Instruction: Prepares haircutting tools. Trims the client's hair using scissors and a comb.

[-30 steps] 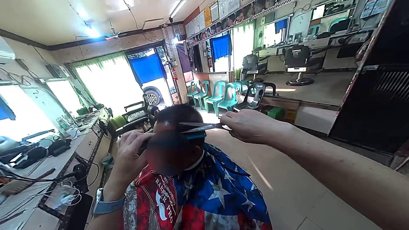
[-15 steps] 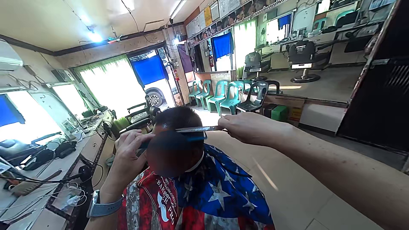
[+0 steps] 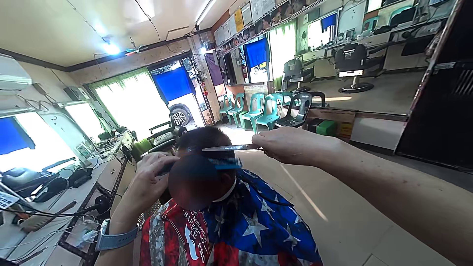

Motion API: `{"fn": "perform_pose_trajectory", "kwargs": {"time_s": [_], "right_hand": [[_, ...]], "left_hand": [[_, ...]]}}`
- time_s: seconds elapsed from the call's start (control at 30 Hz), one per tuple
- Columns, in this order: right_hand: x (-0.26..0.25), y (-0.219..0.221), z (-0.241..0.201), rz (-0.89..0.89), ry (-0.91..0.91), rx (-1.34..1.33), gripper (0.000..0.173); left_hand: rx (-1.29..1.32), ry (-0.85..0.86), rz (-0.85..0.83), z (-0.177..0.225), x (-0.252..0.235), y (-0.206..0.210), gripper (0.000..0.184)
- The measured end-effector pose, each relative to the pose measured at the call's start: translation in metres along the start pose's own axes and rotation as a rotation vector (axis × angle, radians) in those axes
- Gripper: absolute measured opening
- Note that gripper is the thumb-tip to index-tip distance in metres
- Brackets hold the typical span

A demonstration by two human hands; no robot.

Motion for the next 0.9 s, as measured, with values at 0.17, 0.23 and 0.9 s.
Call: {"fn": "perform_pose_trajectory", "kwargs": {"time_s": [0.17, 0.23, 0.9], "right_hand": [[-0.001, -0.003, 0.005, 0.028, -0.003, -0.025, 0.025], [-0.007, 0.001, 0.003, 0.019, 0.003, -0.024, 0.028], [-0.011, -0.007, 0.003, 0.024, -0.051, -0.029, 0.014]], "left_hand": [[-0.008, -0.050, 0.014, -0.010, -0.008, -0.001, 0.035], [-0.023, -0.077, 0.034, -0.012, -0.013, -0.002, 0.036], [0.049, -0.036, -0.036, -0.009, -0.027, -0.004, 0.033]]}}
Point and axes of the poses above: each hand's wrist, its own x-axis away from the middle knuckle, its own y-axis out of the palm, z = x × y, the point moved 7 cm from there along -x, towards the middle knuckle, and after that the axes turned 3 degrees about z, right-handed, at the moved point
